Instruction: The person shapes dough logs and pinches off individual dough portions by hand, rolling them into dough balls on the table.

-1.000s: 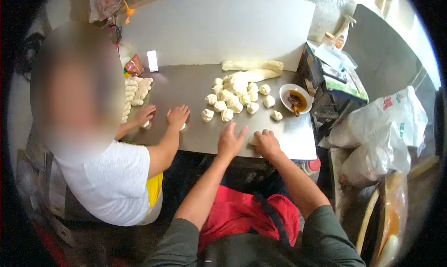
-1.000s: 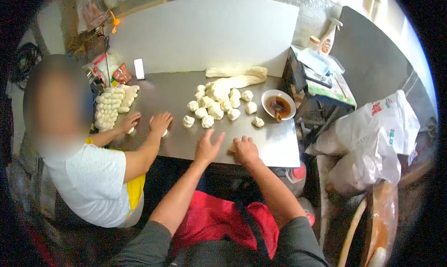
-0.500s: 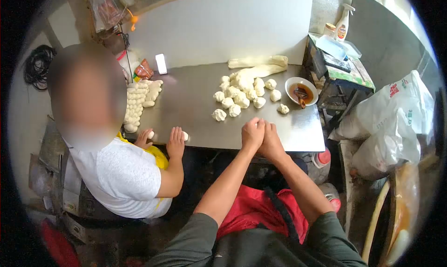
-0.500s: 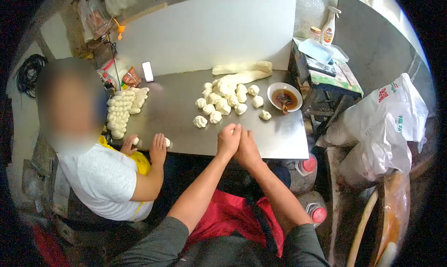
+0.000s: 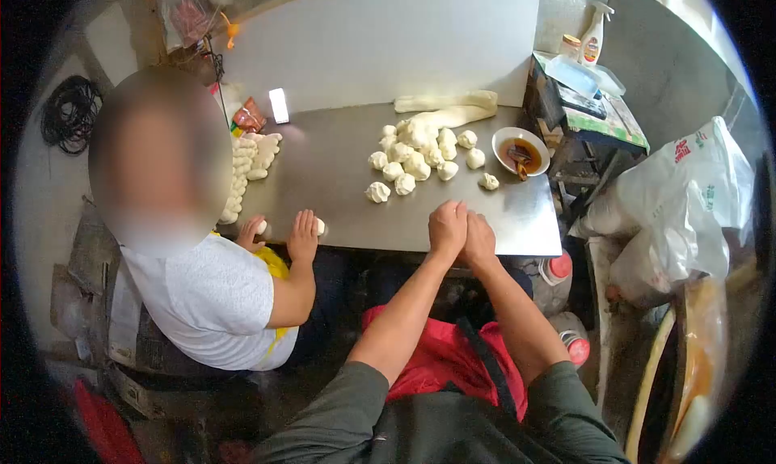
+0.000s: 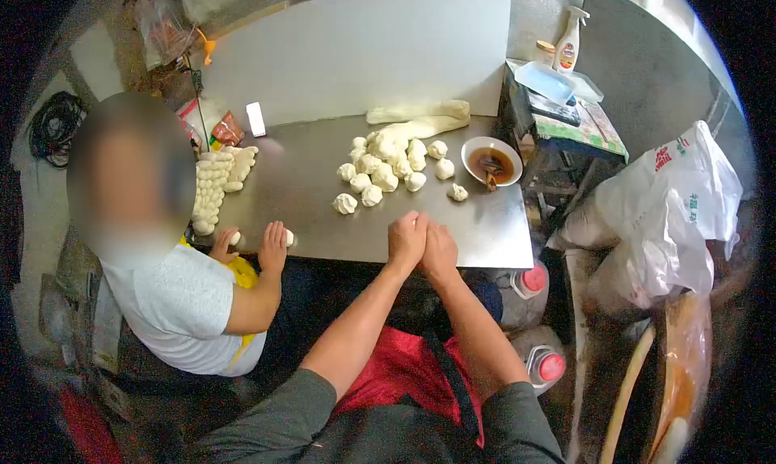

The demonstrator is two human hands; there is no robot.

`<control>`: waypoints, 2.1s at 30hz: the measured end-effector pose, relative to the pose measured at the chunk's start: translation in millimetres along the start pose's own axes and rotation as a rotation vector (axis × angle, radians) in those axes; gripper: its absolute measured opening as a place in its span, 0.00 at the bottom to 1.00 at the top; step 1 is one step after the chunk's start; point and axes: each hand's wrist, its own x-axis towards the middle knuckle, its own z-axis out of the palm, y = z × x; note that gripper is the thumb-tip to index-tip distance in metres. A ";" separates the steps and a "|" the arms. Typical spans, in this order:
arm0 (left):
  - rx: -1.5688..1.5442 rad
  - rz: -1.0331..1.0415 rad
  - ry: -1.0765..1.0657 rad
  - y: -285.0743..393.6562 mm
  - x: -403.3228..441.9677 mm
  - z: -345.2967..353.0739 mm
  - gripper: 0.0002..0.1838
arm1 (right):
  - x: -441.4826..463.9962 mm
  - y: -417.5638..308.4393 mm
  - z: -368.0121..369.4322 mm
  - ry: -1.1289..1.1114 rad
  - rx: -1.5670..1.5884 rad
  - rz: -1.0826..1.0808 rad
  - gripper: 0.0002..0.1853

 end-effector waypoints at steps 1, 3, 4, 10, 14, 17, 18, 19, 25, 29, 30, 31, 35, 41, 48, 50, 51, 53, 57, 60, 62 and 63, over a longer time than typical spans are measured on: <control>0.039 0.047 -0.010 -3.4 2.0 2.0 0.21 | 2.3 2.6 2.9 -0.033 -0.004 0.038 0.15; 0.048 0.129 -0.014 -12.6 5.7 5.1 0.20 | 8.7 10.9 7.6 -0.151 -0.048 0.079 0.14; 0.059 0.213 -0.024 -13.3 7.1 2.4 0.19 | 13.0 13.6 8.3 -0.268 -0.092 0.125 0.13; -0.132 0.098 -0.475 -9.2 7.0 -14.9 0.16 | 39.3 43.5 14.0 -0.350 -0.207 0.264 0.18; -0.194 0.143 -0.171 38.6 -17.7 -52.4 0.13 | 34.3 65.8 1.2 -0.264 -0.307 0.227 0.36; 0.429 0.237 0.052 -26.8 28.2 -76.7 0.38 | 21.6 32.2 -24.3 -0.342 -0.380 0.228 0.30; 0.657 0.134 -0.065 -65.3 36.0 -75.7 0.45 | 16.3 40.4 -21.6 -0.321 -0.377 0.188 0.27; 0.730 -0.010 -0.306 -91.1 39.5 -82.7 0.47 | 12.7 49.4 -15.1 -0.298 -0.371 0.144 0.25; 0.766 0.176 -0.135 -82.7 51.5 -66.8 0.37 | 9.9 63.9 -15.1 -0.315 -0.242 0.127 0.16; -0.053 -0.275 -0.528 -36.7 47.1 -15.0 0.31 | 7.9 27.3 -4.6 -0.210 0.064 -0.078 0.14; -0.082 -0.380 -0.517 -32.8 41.5 -7.6 0.29 | 4.7 22.5 -2.0 -0.198 0.063 -0.093 0.14; -0.113 -0.487 -0.505 -22.4 34.5 -7.7 0.29 | 1.6 16.0 -4.0 -0.187 0.079 -0.043 0.20; -0.118 -0.170 -0.486 -33.7 13.8 -1.4 0.22 | 3.4 1.3 -36.3 -0.241 0.008 0.151 0.29; 0.023 0.018 -0.163 15.2 -9.8 -2.2 0.19 | 4.5 -0.1 -30.1 -0.344 0.103 0.276 0.20; 0.119 -0.151 -0.233 -22.0 10.9 5.6 0.20 | -4.9 -33.1 -40.2 -0.320 -0.081 0.303 0.15; -0.026 -0.233 -0.215 -12.5 8.7 -2.9 0.19 | -4.3 -30.4 -30.3 -0.234 -0.102 0.249 0.15; -0.178 -0.312 -0.203 -3.6 5.1 -5.1 0.18 | -4.9 -24.0 -24.9 -0.144 -0.131 0.202 0.14; -0.052 -0.216 -0.163 8.4 -0.6 -8.6 0.18 | 2.7 0.9 -13.6 -0.256 -0.128 0.211 0.18; 0.066 0.026 -0.106 0.4 -5.0 0.3 0.20 | 14.7 0.2 -17.6 -0.579 0.035 0.427 0.22; -0.019 -0.077 -0.207 -4.4 -6.1 0.4 0.20 | 0.2 6.8 -0.7 -0.353 0.201 0.384 0.22; 0.028 -0.140 -0.205 -19.4 -3.3 11.2 0.18 | -6.8 51.5 54.4 -0.456 0.161 0.311 0.26; 0.073 -0.079 -0.209 -25.4 -2.7 13.2 0.16 | -11.2 35.4 40.8 -0.384 0.177 0.329 0.24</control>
